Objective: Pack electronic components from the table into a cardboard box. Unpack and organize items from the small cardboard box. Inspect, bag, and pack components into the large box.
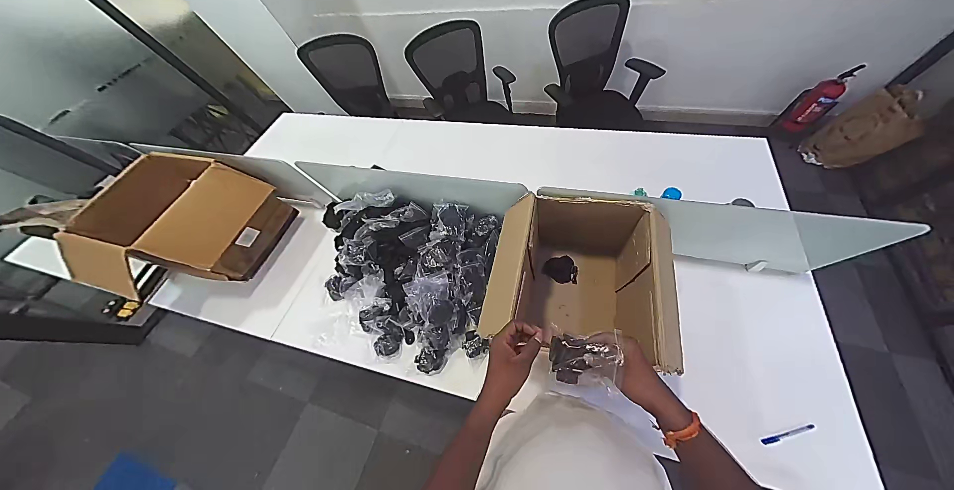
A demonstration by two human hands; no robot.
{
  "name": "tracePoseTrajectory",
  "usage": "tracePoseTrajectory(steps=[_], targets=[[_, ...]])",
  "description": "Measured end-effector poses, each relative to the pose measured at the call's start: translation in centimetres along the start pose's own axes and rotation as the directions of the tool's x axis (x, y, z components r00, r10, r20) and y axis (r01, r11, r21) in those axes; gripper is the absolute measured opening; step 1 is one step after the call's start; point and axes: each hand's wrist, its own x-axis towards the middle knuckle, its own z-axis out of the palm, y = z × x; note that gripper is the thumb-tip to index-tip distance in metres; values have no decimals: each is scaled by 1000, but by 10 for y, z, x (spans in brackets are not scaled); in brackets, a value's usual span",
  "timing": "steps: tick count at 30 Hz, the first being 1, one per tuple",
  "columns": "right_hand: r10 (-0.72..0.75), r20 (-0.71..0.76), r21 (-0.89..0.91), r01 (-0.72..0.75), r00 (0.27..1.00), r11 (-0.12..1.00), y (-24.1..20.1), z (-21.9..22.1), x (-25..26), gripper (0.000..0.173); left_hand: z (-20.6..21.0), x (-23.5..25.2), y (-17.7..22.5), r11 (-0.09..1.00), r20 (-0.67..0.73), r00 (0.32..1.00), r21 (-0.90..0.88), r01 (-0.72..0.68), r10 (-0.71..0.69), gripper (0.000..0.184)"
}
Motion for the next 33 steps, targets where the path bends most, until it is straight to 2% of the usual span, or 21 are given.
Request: tracePoseTrajectory(steps=[2, 6, 8, 11, 16, 21, 26, 31, 33], targets=[[-52, -34, 124, 56, 998, 991, 1, -2, -3, 30, -6, -4, -1, 999, 31, 999, 27, 37, -38, 19], [-80, -44, 316, 90, 996, 944, 2, 2, -5, 36, 1, -14, 2, 997, 256, 966, -55, 46, -30, 50], [-104, -4, 318, 99, 995, 943, -1, 8, -5, 34, 11, -16, 7, 996, 289, 957, -78, 47, -22, 50], [-79, 56, 262, 62, 995, 963, -10, 17, -8, 35, 23, -15, 7, 994, 229, 972, -77, 71, -52, 34], [-16, 157, 283, -29, 987, 959, -13, 19, -9, 58, 29, -9, -6, 995, 118, 990, -56, 85, -78, 29], [41, 97, 122, -52, 995, 991, -11, 23, -6, 56, 31, -11, -14, 996, 96, 992, -28, 84, -81, 33], [51, 41, 43, -52, 998, 998, -9, 32, -10, 59, 28, -10, -15, 997, 22, 996, 13, 82, -83, 34], [53, -20, -12, -53, 998, 999, -13, 33, -9, 52, 25, -9, -15, 993, -37, 993, -34, 111, -112, 37], [69, -14, -66, -70, 998, 995, -17, 32, -9, 58, 27, -10, -14, 994, -69, 992, -45, 104, -107, 36]])
